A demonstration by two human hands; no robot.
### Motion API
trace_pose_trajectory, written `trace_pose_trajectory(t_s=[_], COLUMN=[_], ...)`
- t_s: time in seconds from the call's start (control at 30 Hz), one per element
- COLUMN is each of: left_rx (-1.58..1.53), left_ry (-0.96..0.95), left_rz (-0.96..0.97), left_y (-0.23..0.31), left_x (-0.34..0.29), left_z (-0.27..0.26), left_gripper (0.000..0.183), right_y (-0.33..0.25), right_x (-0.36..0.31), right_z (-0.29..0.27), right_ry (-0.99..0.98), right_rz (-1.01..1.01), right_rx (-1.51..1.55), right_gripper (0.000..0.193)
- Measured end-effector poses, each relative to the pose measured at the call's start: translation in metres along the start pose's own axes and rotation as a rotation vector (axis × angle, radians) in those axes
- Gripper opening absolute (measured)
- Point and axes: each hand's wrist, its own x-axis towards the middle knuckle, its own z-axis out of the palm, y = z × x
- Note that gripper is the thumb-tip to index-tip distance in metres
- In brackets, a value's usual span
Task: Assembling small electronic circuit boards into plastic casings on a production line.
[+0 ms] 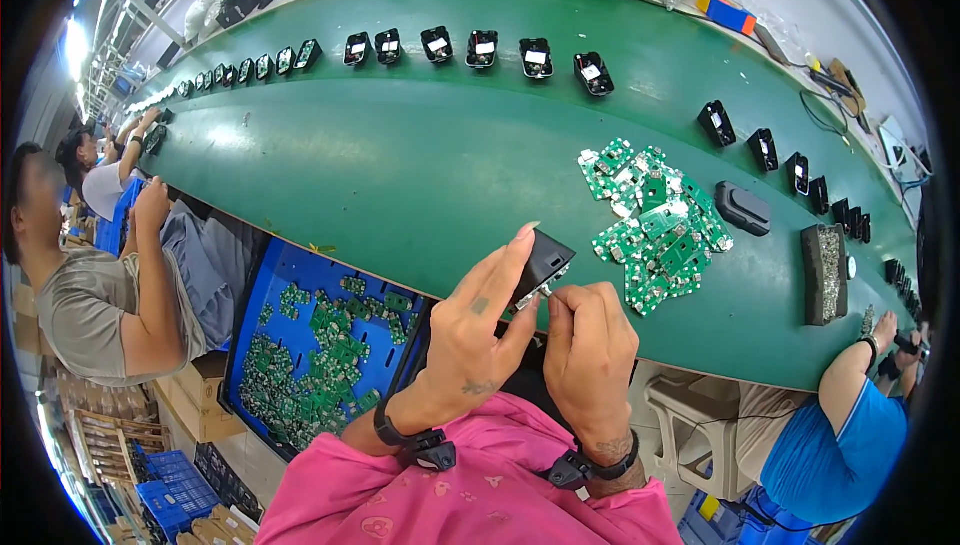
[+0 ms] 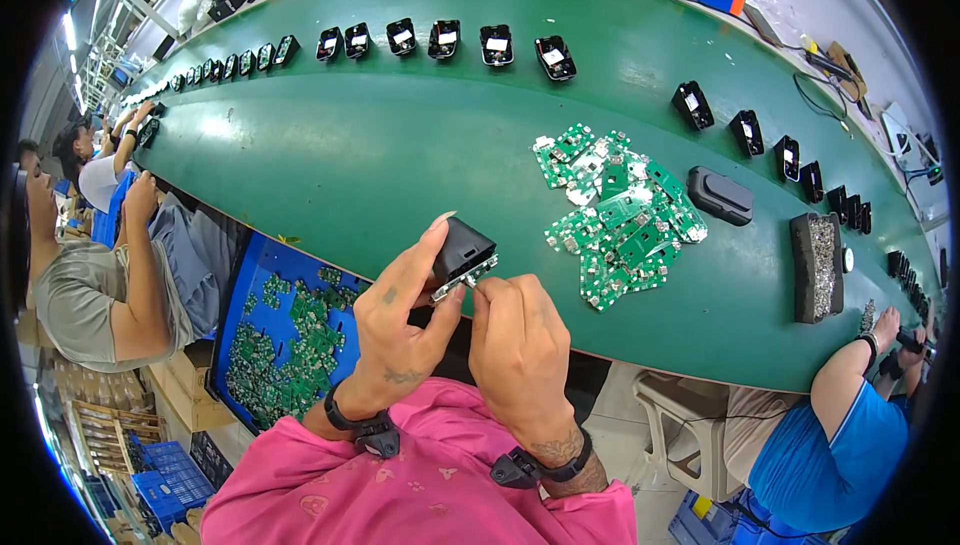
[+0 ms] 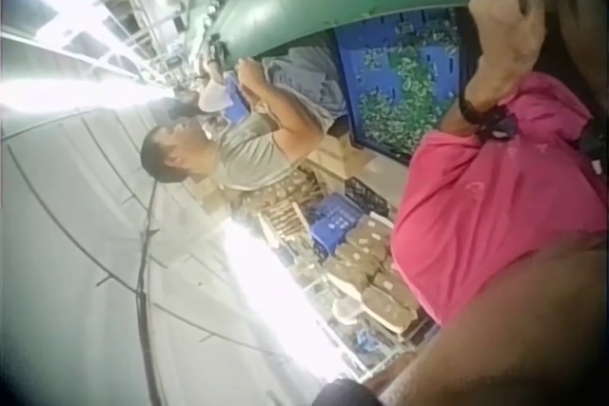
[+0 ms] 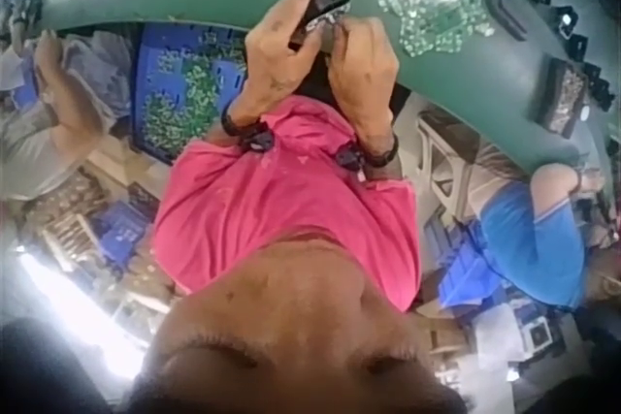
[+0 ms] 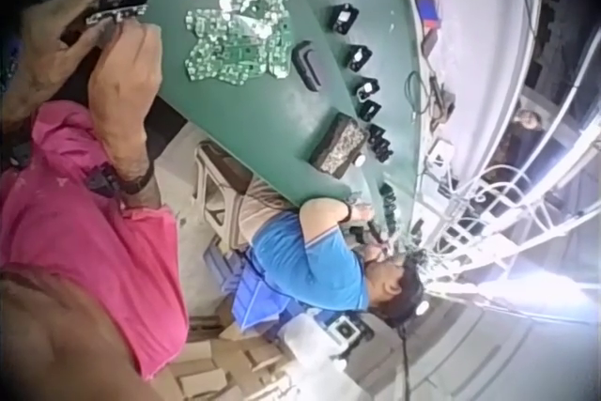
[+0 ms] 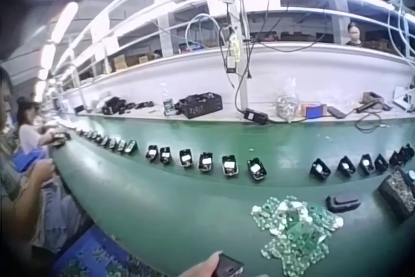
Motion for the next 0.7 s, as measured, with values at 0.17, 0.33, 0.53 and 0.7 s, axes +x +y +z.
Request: trace_pose_trajectory(t_s=[0.17,0.33,0.53,0.7], left_rx=[0.081,0.0,-0.074,-0.076], left_ry=[0.014,0.006,0.074,0.064], left_rz=[0.086,-0.023,-0.055,-0.033], left_y=[-0.002,-0.008,-0.009,-0.004], left_x=[0.003,-0.002,-0.001,0.008], left_z=[0.0,-0.001,-0.004,-0.012], left_gripper=[0.062,0.061,0.061,0.061], right_y=[-0.001,0.003,-0.001,-0.001], right_x=[0.001,0.001,0.007,0.017], right_z=[0.001,0.008,0.009,0.004], right_ry=[-0.021,-0.021,-0.025,-0.026], right_rz=[0.0,0.0,-0.019,-0.088], right_rx=[-0.019,0.007,0.047,0.02], right_gripper=[0.01,0.01,0.011,0.012])
